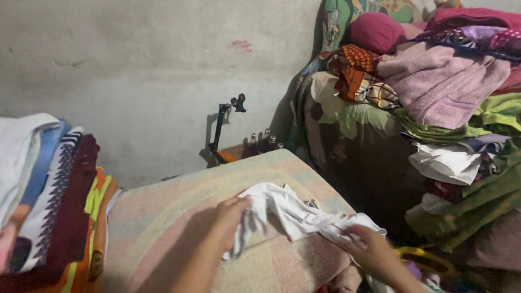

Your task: The person folds several white garments, including a patterned baby bodysuit and plain tank tops, on a table. Each item is smoothed, folded in half, then folded again, and placed on a growing stack to the left.

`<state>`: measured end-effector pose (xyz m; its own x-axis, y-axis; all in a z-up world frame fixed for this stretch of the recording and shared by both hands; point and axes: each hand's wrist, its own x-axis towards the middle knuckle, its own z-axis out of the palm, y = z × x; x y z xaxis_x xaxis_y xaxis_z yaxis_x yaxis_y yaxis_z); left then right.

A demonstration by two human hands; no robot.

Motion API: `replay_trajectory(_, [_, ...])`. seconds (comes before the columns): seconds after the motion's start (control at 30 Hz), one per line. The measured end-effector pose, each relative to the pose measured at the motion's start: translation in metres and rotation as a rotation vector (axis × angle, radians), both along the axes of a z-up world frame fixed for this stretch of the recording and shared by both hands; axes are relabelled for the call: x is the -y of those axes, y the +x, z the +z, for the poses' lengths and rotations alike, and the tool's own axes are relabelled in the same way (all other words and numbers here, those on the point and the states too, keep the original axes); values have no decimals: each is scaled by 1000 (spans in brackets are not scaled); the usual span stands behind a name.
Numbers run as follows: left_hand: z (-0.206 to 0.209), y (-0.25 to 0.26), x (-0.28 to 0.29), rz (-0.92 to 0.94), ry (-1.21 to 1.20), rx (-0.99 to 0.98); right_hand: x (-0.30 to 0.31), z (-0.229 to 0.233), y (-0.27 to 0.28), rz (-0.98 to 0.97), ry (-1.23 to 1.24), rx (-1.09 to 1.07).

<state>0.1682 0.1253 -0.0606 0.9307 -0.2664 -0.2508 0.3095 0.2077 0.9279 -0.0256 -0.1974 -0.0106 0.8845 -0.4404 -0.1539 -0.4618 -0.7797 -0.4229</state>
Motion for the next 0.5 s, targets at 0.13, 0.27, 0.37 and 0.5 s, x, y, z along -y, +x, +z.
replay_trajectory(0.13, [22, -30, 6, -52, -8, -36, -136, 35, 43, 319, 426, 337])
replay_trajectory(0.27, [40, -48, -6, -26, 306, 303, -189, 54, 60, 384, 443, 503])
replay_trajectory(0.37, [48, -49, -21, 27, 523, 562, -184, 52, 66, 352, 592, 399])
replay_trajectory(0.5, [57, -42, -45, -235, 260, 647, -157, 41, 69, 355, 671, 295])
